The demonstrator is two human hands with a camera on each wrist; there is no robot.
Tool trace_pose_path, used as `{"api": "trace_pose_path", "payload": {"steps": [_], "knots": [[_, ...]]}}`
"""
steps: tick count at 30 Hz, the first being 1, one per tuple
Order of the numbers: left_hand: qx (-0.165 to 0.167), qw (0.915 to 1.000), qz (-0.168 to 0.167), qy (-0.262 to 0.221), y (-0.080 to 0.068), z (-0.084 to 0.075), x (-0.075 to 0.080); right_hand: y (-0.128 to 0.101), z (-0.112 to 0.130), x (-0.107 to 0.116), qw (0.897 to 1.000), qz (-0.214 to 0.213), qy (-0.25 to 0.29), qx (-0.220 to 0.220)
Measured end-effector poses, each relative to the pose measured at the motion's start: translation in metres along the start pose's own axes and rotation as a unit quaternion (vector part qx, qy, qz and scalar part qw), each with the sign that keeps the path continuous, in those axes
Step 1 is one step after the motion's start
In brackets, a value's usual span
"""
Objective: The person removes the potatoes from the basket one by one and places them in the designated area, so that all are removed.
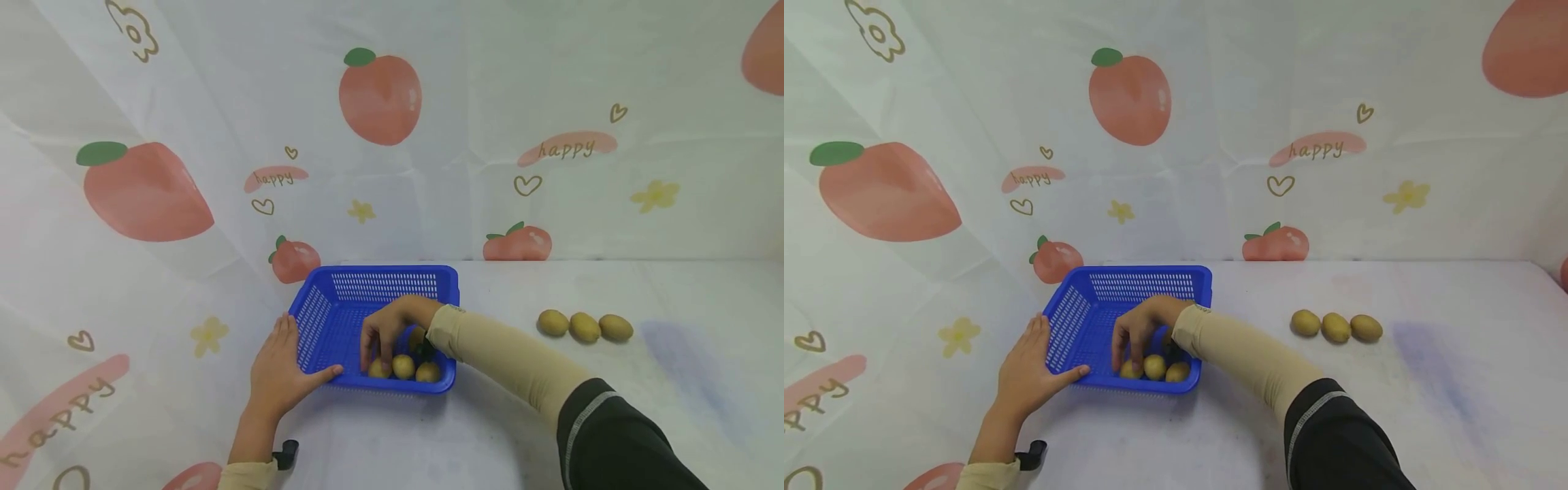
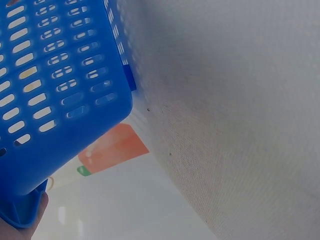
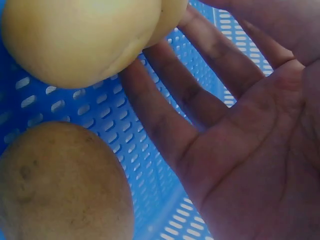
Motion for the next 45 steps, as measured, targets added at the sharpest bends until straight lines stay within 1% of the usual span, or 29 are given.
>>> {"api": "trace_pose_path", "payload": {"steps": [5,11,16,20,23,27,30,32,34,37,38,41,44,45], "knots": [[0.000,1.0000,-0.002,0.000,-0.001,0.000,-0.001,-0.001,0.001,-0.003,1.000,-0.007,-0.015,-0.009],[0.001,1.0000,0.000,0.005,-0.002,0.001,-0.002,-0.002,0.003,-0.003,1.000,-0.010,-0.017,-0.020],[0.000,1.0000,-0.001,-0.001,-0.001,0.000,-0.001,-0.002,0.001,-0.001,0.999,-0.025,-0.031,-0.011],[-0.007,0.9998,-0.015,-0.010,0.002,-0.001,0.000,-0.002,0.000,0.005,0.998,-0.048,-0.038,-0.009],[-0.011,0.9997,-0.018,-0.010,0.002,0.001,0.003,-0.001,0.004,0.009,0.997,-0.064,-0.042,0.001],[-0.006,1.0000,-0.002,-0.003,0.000,0.000,0.005,-0.010,0.014,0.014,0.996,-0.081,-0.040,0.019],[-0.005,1.0000,0.003,-0.001,0.000,-0.002,0.005,-0.028,0.026,0.026,0.994,-0.101,-0.031,0.034],[-0.005,1.0000,0.002,0.000,0.001,-0.002,0.006,-0.044,0.035,0.037,0.991,-0.121,-0.022,0.054],[-0.006,1.0000,0.001,0.001,0.002,-0.001,0.006,-0.062,0.043,0.048,0.987,-0.142,-0.017,0.078],[-0.006,1.0000,0.001,0.001,0.002,-0.001,0.005,-0.095,0.049,0.065,0.977,-0.177,-0.009,0.117],[-0.006,1.0000,0.002,0.001,0.002,-0.001,0.005,-0.106,0.050,0.070,0.973,-0.189,-0.005,0.130],[-0.006,1.0000,0.005,0.001,0.002,-0.002,0.005,-0.147,0.046,0.082,0.962,-0.233,0.012,0.141],[-0.006,1.0000,0.006,0.000,0.001,-0.002,0.005,-0.189,0.034,0.088,0.950,-0.281,0.024,0.136],[-0.006,1.0000,0.006,0.000,0.001,-0.002,0.005,-0.203,0.028,0.089,0.946,-0.297,0.026,0.128]]}}
Point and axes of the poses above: each hand's wrist, its own y-axis towards the middle knuckle, its own x-axis out of the back of the hand, z = x × y, the point moved 4 cm from there along y, towards the middle knuckle, and after that the axes turned 15 degrees about -z, right-handed, at the moved point
